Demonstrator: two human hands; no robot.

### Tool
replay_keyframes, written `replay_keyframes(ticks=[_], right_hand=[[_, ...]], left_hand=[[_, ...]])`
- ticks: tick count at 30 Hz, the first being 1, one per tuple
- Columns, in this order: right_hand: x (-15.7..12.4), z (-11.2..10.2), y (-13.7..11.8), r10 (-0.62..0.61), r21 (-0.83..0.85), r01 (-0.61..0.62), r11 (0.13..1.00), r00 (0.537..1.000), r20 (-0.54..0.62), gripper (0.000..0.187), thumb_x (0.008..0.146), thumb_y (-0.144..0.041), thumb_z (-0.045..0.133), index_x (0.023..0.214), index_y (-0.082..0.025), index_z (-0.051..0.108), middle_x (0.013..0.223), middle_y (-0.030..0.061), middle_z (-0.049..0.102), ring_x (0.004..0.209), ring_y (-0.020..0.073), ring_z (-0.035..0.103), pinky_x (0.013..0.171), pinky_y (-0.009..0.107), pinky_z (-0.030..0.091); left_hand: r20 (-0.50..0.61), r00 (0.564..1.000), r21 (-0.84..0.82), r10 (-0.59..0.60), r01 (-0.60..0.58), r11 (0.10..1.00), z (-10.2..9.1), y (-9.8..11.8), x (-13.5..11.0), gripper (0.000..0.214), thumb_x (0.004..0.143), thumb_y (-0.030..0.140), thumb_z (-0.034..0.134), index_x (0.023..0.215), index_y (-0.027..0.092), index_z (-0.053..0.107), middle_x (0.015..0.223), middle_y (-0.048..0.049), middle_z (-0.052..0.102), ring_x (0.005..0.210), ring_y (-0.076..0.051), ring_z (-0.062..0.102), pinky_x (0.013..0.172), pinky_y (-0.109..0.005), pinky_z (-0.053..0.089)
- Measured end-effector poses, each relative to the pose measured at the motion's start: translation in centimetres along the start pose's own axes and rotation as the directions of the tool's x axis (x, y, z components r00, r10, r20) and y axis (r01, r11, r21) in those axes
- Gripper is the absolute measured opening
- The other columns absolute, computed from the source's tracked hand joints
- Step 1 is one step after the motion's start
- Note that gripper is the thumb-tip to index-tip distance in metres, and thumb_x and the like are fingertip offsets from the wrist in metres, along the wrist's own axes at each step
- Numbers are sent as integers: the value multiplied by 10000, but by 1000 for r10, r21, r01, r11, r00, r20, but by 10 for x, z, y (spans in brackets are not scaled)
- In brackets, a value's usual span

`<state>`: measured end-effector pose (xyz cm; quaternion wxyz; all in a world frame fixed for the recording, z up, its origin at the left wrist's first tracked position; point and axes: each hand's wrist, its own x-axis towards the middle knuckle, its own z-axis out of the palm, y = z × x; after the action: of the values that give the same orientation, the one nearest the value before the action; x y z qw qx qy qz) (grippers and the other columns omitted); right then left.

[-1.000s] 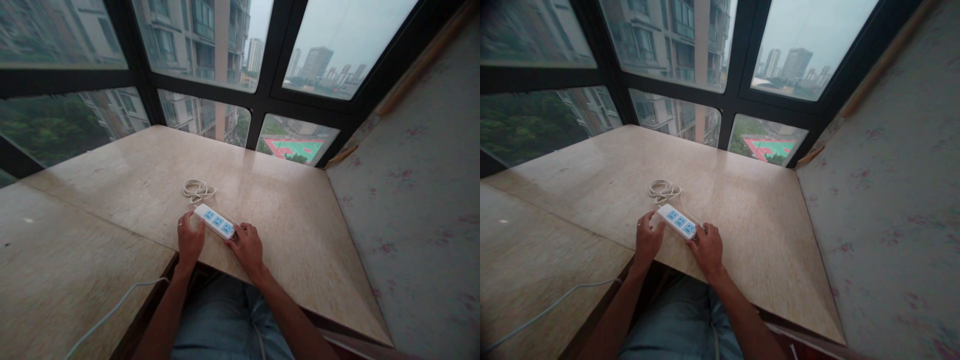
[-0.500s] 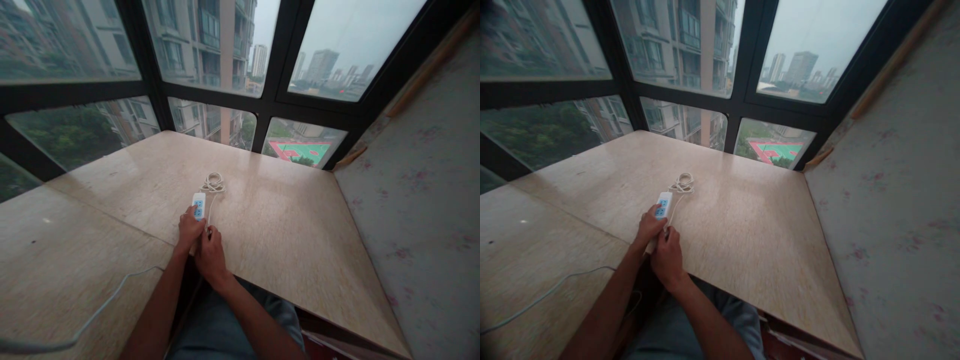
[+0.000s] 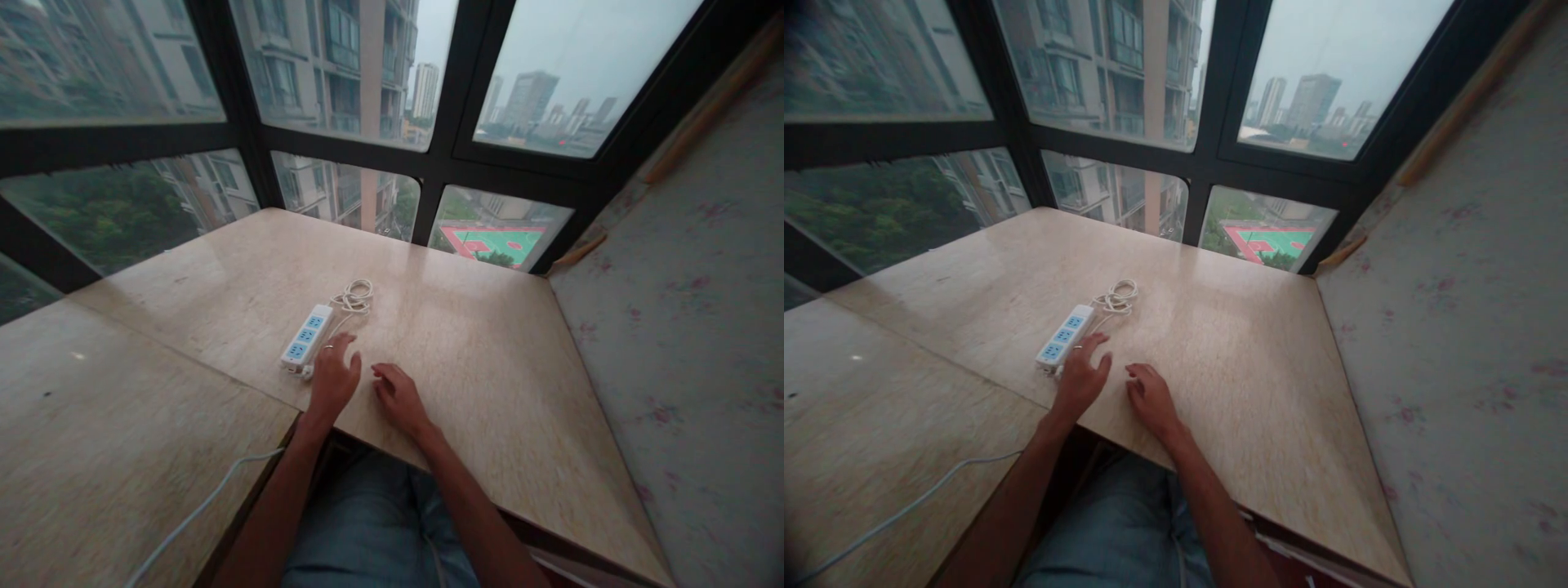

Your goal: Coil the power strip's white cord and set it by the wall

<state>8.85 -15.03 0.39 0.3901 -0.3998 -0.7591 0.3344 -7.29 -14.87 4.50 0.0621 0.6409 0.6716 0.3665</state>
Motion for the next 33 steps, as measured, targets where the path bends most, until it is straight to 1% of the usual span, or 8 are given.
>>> replay_keyframes(ticks=[3, 8, 12, 14, 16, 18, 24, 33], right_hand=[[-20, -53, 11, 71, -17, -73, 997, 994, -88, 262, 902, -242, 492, 1076, -216, 686, 1028, 76, 699, 932, 185, 653, 861, 355, 534], [-69, -139, 33, 176, -117, -223, 968, 931, -320, 245, 894, -342, 529, 985, -210, 714, 1011, 81, 722, 962, 216, 660, 906, 395, 505], [-113, -181, 57, 322, -52, -412, 910, 779, -539, 266, 849, -385, 569, 936, -178, 710, 974, 101, 724, 918, 233, 664, 880, 408, 508], [-128, -188, 67, 390, 49, -462, 886, 682, -619, 271, 833, -387, 576, 929, -164, 698, 947, 104, 721, 885, 230, 666, 845, 398, 519], [-135, -189, 71, 421, 110, -472, 875, 627, -655, 264, 828, -373, 568, 924, -158, 687, 921, 99, 715, 857, 224, 663, 813, 385, 525], [-136, -186, 72, 414, 88, -477, 874, 639, -648, 250, 831, -357, 553, 916, -162, 684, 917, 97, 711, 859, 224, 656, 812, 383, 521], [-132, -183, 66, 326, -91, -442, 892, 769, -550, 226, 861, -325, 517, 915, -185, 686, 956, 94, 696, 899, 219, 637, 831, 368, 499], [-136, -183, 62, 313, -110, -435, 894, 779, -544, 219, 871, -315, 508, 917, -192, 683, 967, 91, 691, 916, 223, 634, 844, 375, 495]], left_hand=[[119, 982, -225, 146, -116, 967, 36, 32, -17, 279, 855, 223, 511, 1117, 211, 607, 1178, -94, 655, 1152, -229, 585, 1038, -428, 441], [261, 940, -363, 221, -116, 924, 90, 68, -38, 242, 865, 193, 509, 1067, 204, 643, 1088, -93, 689, 1049, -224, 628, 954, -419, 490], [283, 920, -325, 272, -175, 929, 109, 82, -46, 219, 850, 143, 500, 950, 204, 685, 979, -89, 708, 962, -234, 635, 885, -437, 487], [277, 919, -311, 282, -191, 931, 110, 83, -47, 210, 840, 149, 511, 922, 210, 695, 972, -86, 708, 955, -238, 630, 874, -442, 478], [278, 924, -342, 263, -161, 926, 109, 81, -47, 213, 846, 171, 504, 934, 217, 693, 979, -80, 710, 947, -227, 635, 868, -425, 484], [276, 930, -384, 243, -125, 915, 107, 77, -47, 215, 858, 195, 490, 942, 222, 686, 972, -75, 713, 934, -216, 643, 861, -404, 495], [258, 936, -391, 239, -125, 912, 104, 74, -49, 204, 863, 222, 487, 940, 229, 676, 965, -64, 716, 939, -210, 651, 860, -385, 500], [249, 941, -389, 231, -121, 913, 106, 72, -51, 203, 858, 222, 500, 944, 229, 684, 972, -69, 720, 940, -212, 653, 862, -392, 503]])
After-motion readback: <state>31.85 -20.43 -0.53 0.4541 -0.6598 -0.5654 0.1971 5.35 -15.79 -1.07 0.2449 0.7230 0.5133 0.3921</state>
